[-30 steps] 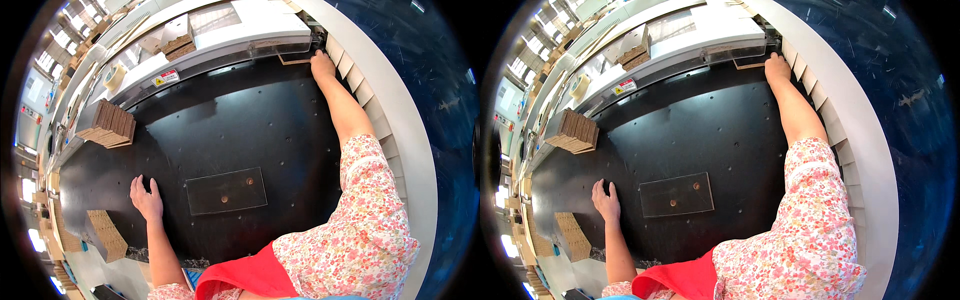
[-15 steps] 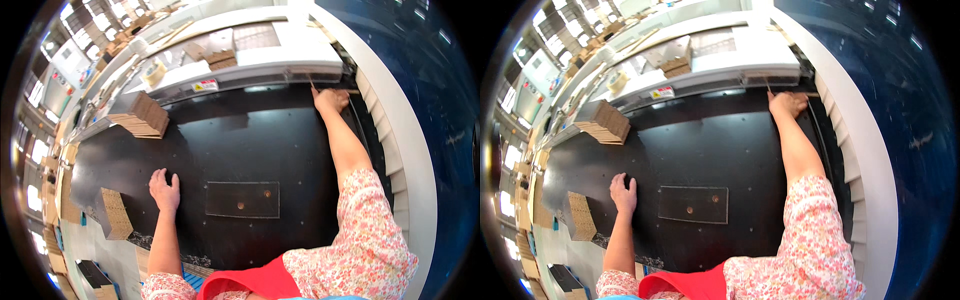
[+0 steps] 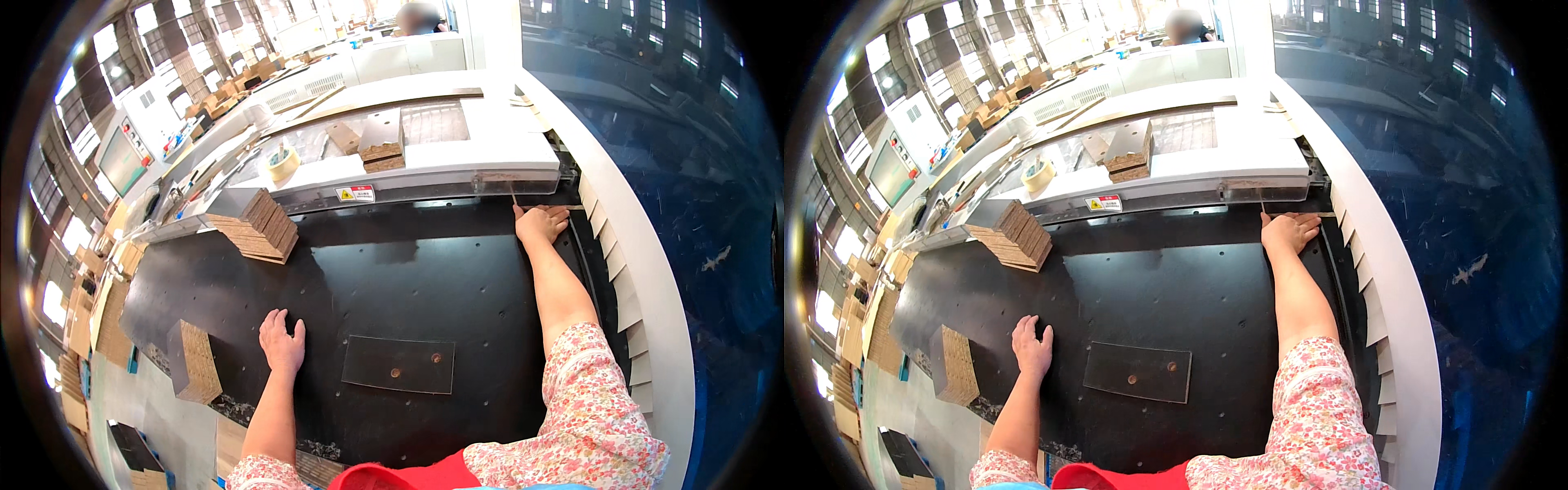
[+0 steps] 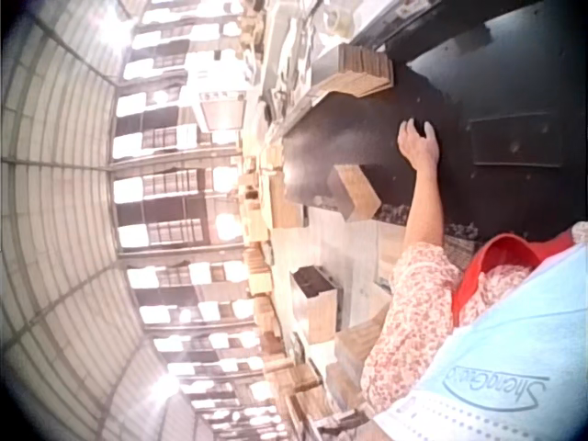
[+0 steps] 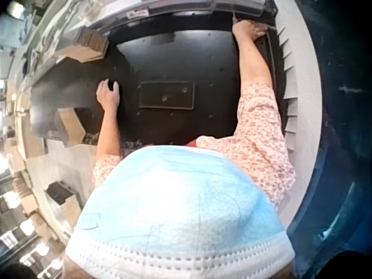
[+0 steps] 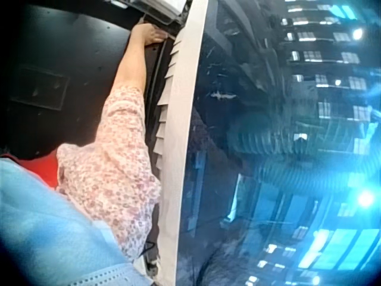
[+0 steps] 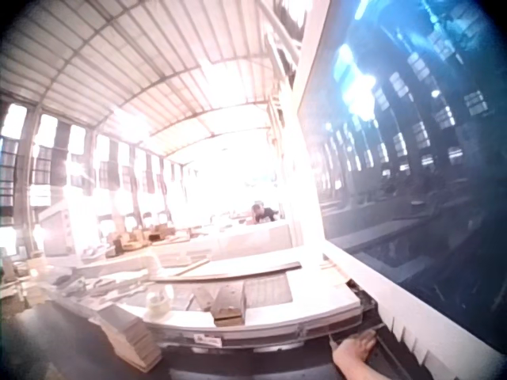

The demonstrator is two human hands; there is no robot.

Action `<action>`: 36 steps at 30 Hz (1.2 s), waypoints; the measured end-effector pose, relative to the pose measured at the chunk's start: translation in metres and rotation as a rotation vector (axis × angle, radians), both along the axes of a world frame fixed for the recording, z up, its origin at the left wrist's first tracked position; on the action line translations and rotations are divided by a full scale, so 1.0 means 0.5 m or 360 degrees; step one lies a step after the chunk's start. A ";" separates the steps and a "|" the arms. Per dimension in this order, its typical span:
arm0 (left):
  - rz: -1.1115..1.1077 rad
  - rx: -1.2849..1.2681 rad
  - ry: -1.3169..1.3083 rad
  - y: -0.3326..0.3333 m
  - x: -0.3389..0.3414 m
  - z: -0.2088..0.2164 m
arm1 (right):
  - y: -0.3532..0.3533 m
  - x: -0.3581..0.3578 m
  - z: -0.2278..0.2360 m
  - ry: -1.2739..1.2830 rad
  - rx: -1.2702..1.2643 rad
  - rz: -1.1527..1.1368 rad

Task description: The person processes wooden parts by picking them up from a stack, feeding them into a machine for edge banding or finishing, and then using a compressed air nozzle to clean the machine and work surface.

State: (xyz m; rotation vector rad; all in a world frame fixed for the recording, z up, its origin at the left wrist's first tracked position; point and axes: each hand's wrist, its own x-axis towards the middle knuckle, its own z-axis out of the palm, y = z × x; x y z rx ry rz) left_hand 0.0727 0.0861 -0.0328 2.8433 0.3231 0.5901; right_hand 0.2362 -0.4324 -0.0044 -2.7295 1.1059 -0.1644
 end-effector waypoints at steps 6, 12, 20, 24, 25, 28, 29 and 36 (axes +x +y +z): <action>0.0005 0.0036 0.0004 0.004 0.000 0.002 | 0.008 0.005 -0.001 0.0025 0.0045 -0.0025; 0.0029 0.0070 -0.0037 -0.005 -0.001 0.006 | 0.004 0.000 -0.010 0.0007 -0.0003 -0.0012; 0.0027 0.0018 0.0001 -0.021 0.004 0.010 | 0.072 -0.096 0.007 -0.0087 0.0832 0.1149; 0.0044 0.0004 0.0010 0.003 -0.009 0.012 | 0.269 -0.279 0.069 0.0274 0.0419 0.2142; 0.0029 -0.0010 0.0009 0.005 -0.009 0.008 | 0.288 -0.320 0.061 0.0252 0.0279 0.2215; -0.0017 -0.0046 -0.0050 -0.013 0.000 0.005 | 0.296 -0.389 0.005 -0.0183 -0.0074 0.2237; -0.0018 -0.0058 -0.0042 -0.014 0.002 0.005 | 0.295 -0.378 -0.001 -0.0257 0.0085 0.2176; 0.0000 -0.0032 0.0003 0.000 -0.012 0.013 | 0.305 -0.434 0.031 -0.0419 -0.0039 0.2018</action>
